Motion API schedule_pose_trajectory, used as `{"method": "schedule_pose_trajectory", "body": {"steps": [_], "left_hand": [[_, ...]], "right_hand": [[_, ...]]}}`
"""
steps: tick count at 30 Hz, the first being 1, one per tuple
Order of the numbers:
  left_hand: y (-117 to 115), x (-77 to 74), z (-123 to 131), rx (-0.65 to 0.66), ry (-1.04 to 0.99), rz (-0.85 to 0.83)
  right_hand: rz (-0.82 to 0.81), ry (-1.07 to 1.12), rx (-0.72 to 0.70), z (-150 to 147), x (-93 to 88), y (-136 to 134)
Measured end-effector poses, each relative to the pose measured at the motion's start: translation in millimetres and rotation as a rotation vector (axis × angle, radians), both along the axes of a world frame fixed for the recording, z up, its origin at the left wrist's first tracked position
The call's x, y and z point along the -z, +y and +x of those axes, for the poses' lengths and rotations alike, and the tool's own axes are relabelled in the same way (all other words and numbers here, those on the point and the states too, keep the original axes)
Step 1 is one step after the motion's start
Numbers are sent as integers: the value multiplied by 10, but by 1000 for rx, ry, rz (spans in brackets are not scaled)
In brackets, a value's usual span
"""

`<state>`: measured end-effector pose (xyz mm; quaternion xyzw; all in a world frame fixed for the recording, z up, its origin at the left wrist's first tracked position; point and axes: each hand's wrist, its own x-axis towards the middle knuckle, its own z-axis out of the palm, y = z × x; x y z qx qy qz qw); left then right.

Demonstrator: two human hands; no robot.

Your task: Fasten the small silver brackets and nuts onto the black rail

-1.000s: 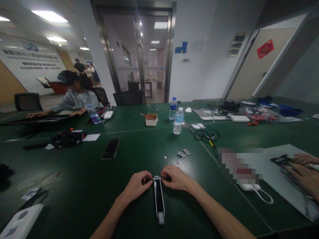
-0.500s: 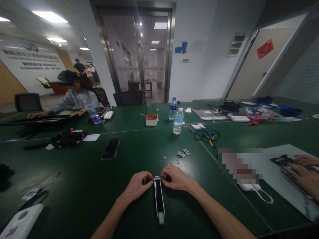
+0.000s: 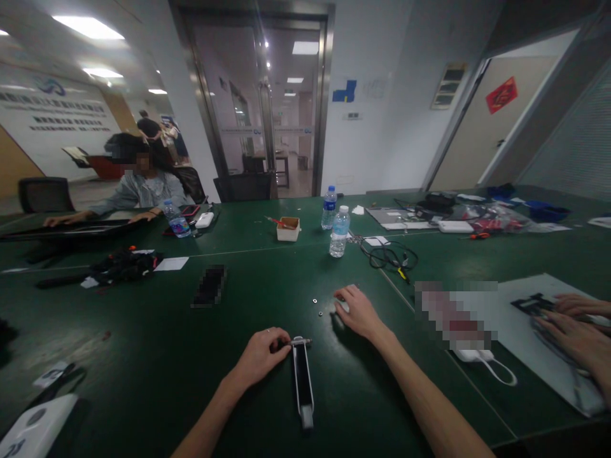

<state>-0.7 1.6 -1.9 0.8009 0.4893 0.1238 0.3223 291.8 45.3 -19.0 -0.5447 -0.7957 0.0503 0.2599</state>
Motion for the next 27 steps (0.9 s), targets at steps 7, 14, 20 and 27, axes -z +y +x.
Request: {"method": "schedule_pose_trajectory", "body": {"steps": [7, 14, 20, 27], "left_hand": [[18, 47, -34, 10, -20, -13], [30, 12, -60, -5, -30, -32], [35, -20, -70, -25, -25, -22], [31, -9, -73, -20, -10, -29]], "right_hand": [[-89, -156, 148, 332, 222, 156], [-98, -137, 150, 265, 247, 177], [-49, -97, 177, 291, 201, 164], [-29, -79, 197, 305, 174, 157]]}}
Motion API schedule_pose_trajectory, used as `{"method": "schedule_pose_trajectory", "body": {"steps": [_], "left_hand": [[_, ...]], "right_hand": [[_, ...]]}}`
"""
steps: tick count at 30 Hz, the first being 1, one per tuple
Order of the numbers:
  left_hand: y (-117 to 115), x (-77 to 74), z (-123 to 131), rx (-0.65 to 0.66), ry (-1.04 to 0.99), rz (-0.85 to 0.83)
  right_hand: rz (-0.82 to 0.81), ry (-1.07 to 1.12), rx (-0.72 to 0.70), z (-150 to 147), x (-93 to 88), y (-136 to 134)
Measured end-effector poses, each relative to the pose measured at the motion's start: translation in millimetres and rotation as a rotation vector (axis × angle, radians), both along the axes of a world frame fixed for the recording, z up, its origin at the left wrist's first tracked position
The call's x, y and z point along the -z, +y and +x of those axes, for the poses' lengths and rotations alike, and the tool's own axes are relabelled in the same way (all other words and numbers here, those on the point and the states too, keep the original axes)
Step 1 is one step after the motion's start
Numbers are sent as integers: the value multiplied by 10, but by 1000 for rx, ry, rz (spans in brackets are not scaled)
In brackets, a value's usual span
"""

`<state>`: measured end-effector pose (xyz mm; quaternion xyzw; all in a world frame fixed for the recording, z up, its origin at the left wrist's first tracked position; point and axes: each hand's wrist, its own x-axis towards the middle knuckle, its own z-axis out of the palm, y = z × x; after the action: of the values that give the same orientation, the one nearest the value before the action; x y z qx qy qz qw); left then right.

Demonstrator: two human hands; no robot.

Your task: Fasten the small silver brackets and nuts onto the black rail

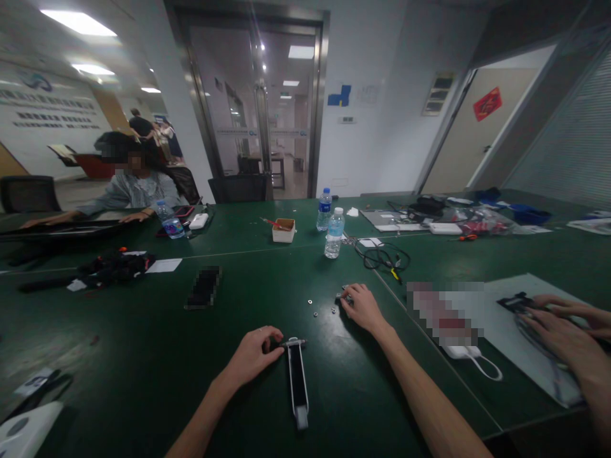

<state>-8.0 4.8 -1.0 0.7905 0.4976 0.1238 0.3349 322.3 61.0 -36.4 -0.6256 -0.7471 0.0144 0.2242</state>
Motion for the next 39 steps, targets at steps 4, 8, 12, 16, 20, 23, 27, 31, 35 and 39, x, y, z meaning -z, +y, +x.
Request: {"method": "schedule_pose_trajectory", "body": {"steps": [4, 8, 12, 16, 20, 23, 27, 31, 35, 39], "left_hand": [[-2, 12, 1, 6, 2, -8], [-3, 28, 7, 15, 2, -14], [-9, 6, 25, 22, 6, -16], [-26, -44, 36, 20, 14, -7], [-45, -86, 46, 6, 28, 1], [-59, -115, 56, -2, 30, 5], [-70, -140, 62, -9, 32, -1], [-64, -122, 52, -8, 23, -8], [-53, -84, 35, 7, -1, -7], [-57, -81, 22, 16, -12, 0]], "right_hand": [[-39, -6, -10, -11, -3, -36], [-91, -50, 18, -73, -75, 24], [-152, -108, 69, -224, -194, 429], [-259, -146, 132, -420, -245, 1039], [-338, -173, 225, -565, -205, 1485], [-378, -185, 280, -603, -155, 1666], [-424, -200, 304, -598, -96, 1762], [-410, -216, 310, -581, -35, 1729], [-400, -223, 309, -559, 11, 1634], [-407, -226, 304, -531, 3, 1555]]}}
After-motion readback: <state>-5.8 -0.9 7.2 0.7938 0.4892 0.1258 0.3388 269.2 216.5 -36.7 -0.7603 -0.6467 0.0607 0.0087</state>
